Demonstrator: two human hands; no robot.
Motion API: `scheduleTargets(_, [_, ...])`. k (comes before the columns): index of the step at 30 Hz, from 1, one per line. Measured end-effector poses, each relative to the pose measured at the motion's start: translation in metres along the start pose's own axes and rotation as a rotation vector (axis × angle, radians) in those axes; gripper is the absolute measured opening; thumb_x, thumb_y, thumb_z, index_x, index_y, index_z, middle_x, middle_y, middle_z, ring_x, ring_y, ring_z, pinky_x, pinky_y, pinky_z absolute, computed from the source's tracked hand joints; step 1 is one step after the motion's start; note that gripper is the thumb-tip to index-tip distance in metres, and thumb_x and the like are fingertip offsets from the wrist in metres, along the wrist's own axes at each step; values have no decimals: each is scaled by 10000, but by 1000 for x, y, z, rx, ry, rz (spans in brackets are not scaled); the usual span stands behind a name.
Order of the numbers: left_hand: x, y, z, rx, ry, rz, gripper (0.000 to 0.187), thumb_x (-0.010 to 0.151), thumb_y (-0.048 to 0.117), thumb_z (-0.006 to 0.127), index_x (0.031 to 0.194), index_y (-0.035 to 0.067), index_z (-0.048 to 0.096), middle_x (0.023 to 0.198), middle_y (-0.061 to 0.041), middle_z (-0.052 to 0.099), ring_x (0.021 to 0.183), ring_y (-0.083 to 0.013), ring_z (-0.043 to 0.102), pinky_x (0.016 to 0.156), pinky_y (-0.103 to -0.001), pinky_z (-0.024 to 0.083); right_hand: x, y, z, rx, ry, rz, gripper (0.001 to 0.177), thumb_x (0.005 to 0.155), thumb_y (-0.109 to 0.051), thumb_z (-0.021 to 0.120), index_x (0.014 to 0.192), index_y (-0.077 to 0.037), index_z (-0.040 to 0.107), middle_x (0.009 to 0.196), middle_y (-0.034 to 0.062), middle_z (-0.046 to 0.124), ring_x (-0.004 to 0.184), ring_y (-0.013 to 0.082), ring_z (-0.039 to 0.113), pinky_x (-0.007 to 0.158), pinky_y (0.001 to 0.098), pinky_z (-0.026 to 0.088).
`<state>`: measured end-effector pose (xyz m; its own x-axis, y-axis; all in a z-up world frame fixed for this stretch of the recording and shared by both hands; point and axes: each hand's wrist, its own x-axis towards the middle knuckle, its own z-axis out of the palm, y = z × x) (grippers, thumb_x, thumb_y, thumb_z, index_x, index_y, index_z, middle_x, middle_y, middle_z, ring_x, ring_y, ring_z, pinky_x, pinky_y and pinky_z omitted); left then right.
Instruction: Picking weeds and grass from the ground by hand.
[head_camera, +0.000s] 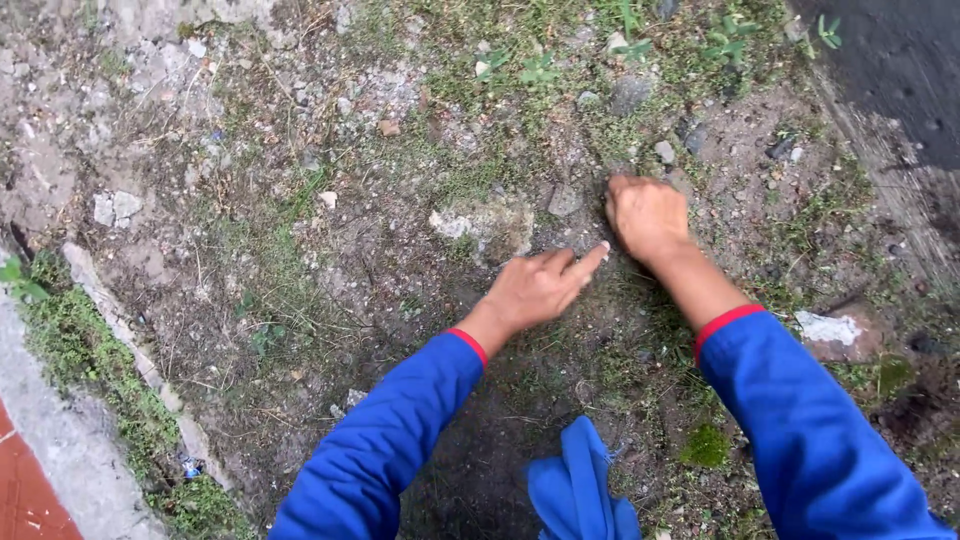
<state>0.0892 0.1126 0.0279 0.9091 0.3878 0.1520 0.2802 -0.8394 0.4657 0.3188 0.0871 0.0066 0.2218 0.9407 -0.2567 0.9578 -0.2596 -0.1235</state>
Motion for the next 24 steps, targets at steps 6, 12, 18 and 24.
scheduleTargets(6, [61,-22,-16,70,128,-163,409,1057,294,605,1447,197,527,1071,-81,611,906,-272,692,657,-414,614,-46,7,-4,152,51,-47,196,971,-252,579,951,-81,672,940,176,748,851,375,729,737,507,602])
scheduleTargets(12, [133,-40,-3,215,-46,-424,693,906,484,681,1383,38,451,1303,-148,473,1111,-333,601,676,-425,626,-94,4,-21,226,-74,-55,204,972,-267,598,900,-82,646,838,160,726,819,350,730,718,485,607])
scheduleTargets(18, [165,-54,15,393,-120,-511,827,821,698,686,1248,25,464,1228,-131,487,1056,-332,635,735,-432,618,-122,18,-29,362,-29,-82,190,953,-252,604,989,-77,666,825,157,725,815,347,722,715,484,597])
scheduleTargets(24, [180,-57,32,518,-279,-555,737,888,733,608,1208,81,484,1144,-132,513,1004,-304,664,717,-403,610,-140,29,-26,364,-60,-110,240,968,-269,604,865,-54,632,832,134,715,849,331,715,739,474,604])
